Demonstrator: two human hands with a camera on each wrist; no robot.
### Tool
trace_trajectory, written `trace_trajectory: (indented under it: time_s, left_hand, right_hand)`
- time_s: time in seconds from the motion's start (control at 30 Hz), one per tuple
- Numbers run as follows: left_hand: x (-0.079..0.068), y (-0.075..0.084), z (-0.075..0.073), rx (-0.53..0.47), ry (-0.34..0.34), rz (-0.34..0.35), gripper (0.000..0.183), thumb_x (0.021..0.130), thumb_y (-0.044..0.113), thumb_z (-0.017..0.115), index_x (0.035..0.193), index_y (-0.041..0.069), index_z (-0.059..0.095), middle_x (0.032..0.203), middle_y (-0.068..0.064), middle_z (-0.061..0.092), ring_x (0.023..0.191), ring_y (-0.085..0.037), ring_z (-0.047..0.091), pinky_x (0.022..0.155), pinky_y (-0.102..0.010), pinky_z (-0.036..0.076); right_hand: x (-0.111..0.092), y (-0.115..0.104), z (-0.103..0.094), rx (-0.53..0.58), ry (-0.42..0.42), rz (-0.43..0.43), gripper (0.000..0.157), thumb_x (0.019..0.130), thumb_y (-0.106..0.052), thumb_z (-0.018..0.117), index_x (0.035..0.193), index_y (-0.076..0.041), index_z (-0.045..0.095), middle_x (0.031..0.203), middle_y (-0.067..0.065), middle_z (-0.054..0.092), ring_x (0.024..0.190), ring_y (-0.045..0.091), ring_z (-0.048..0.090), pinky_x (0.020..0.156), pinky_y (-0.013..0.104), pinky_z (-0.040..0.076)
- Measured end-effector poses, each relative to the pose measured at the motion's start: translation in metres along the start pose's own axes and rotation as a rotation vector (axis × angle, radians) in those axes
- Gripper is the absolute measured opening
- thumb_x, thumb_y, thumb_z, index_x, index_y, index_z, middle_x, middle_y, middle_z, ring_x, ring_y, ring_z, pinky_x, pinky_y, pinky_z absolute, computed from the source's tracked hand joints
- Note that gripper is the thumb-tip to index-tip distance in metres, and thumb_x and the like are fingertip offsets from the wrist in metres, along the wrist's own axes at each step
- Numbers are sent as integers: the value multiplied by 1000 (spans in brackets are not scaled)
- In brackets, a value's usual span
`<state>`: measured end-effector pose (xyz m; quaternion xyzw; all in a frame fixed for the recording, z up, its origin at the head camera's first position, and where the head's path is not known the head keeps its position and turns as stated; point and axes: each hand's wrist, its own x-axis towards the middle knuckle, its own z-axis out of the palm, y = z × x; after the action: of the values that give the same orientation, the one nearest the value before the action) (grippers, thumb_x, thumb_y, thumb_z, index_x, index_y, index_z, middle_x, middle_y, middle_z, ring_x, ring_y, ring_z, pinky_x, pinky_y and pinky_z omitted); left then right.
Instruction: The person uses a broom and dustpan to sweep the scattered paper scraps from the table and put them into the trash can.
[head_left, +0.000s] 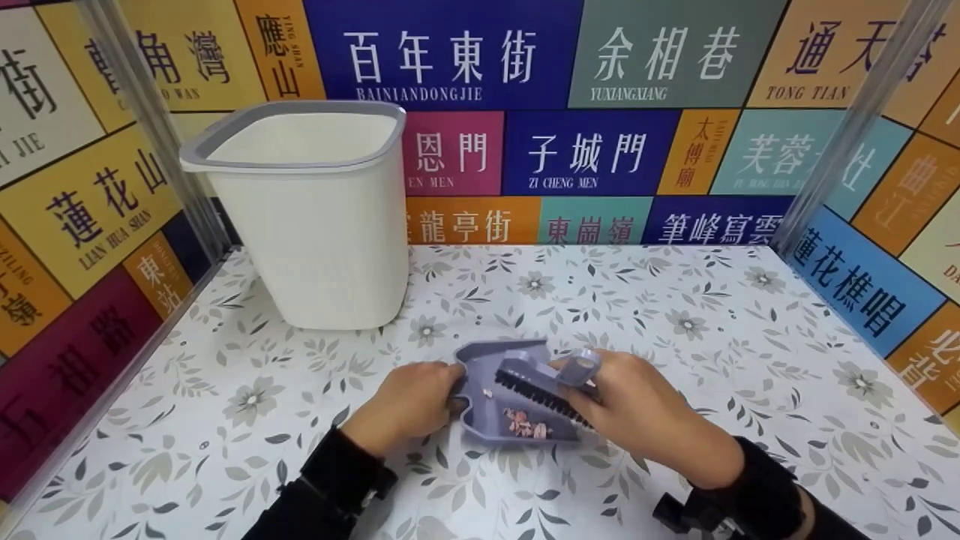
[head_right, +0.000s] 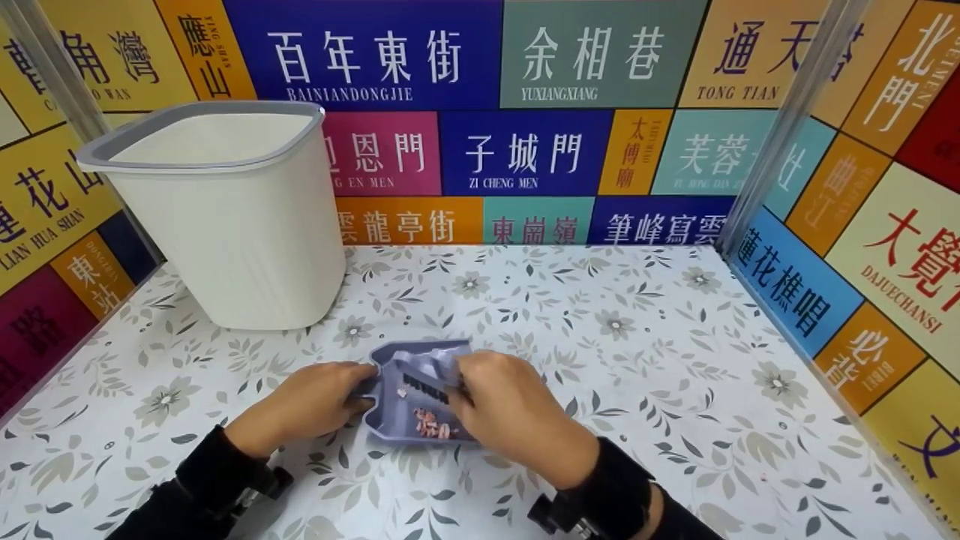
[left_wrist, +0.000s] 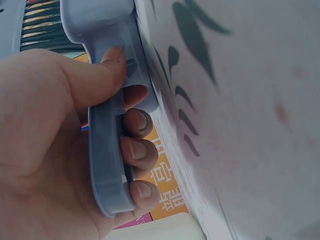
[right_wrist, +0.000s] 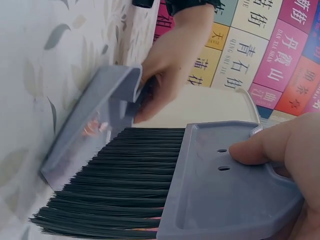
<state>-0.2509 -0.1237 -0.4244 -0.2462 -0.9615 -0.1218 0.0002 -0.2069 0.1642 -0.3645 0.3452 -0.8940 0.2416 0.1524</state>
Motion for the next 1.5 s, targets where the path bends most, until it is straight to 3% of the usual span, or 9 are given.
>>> trace_trajectory:
  time_s: [0.13,0.3,0.53,0.73,0.87,1.17,1.33,1.5]
  left_hand:
    - [0,-1,0,14,7,7,15,95,18,78,97,12,65,84,-3,65,81,-26,66,77,-46,60]
    - [0,-1,0,12,11,8,15,95,17,78,97,12,64,84,-3,64,82,-26,67,78,-46,60]
    - [1,-1,1,13,8,4,15,97,21,78,100,12,66,86,-3,66,84,-27,68,81,-47,60]
    - [1,-1,0,8,-1,-2,15,97,21,78,100,12,66,85,-2,65,83,-26,67,81,-47,60]
    - [0,-1,0,23,11,16,16,96,20,78,100,11,66,84,-3,64,81,-27,67,79,-47,60]
    - [0,-3,1,38,22,35,19,96,21,79,102,9,66,85,-6,66,82,-30,68,79,-49,60]
    - [0,-2,0,20,3,15,18,96,22,78,105,10,67,87,-6,66,83,-30,67,81,-49,60]
    - [0,-1,0,13,0,10,18,96,21,78,105,10,68,88,-6,67,84,-29,68,82,-48,60]
  right_hand:
    - [2,5,-8,-32,22,31,7,94,-6,78,94,-13,77,85,0,73,71,10,64,65,31,58]
    - [3,13,-16,-50,-1,84,7,93,-6,78,97,-11,77,89,4,77,78,18,73,72,38,63]
    - [6,26,-26,-21,-30,177,1,93,-10,78,93,-9,77,85,3,76,71,12,65,67,38,59]
    - [5,36,-25,-141,38,261,19,95,-12,78,80,-11,67,65,-1,58,58,16,51,54,38,46]
    - [5,43,-22,-188,39,293,28,94,-11,76,73,-13,59,61,0,53,56,19,50,52,39,45]
    - [7,58,-24,-58,-63,417,27,91,-13,69,69,-13,55,56,-3,44,47,12,43,42,30,36]
    - [9,66,-29,-20,-93,436,17,94,-15,70,84,-2,68,61,1,55,48,14,50,42,32,43]
    - [9,79,-35,-10,-73,472,14,93,-11,68,90,2,70,65,3,56,53,17,53,47,33,47]
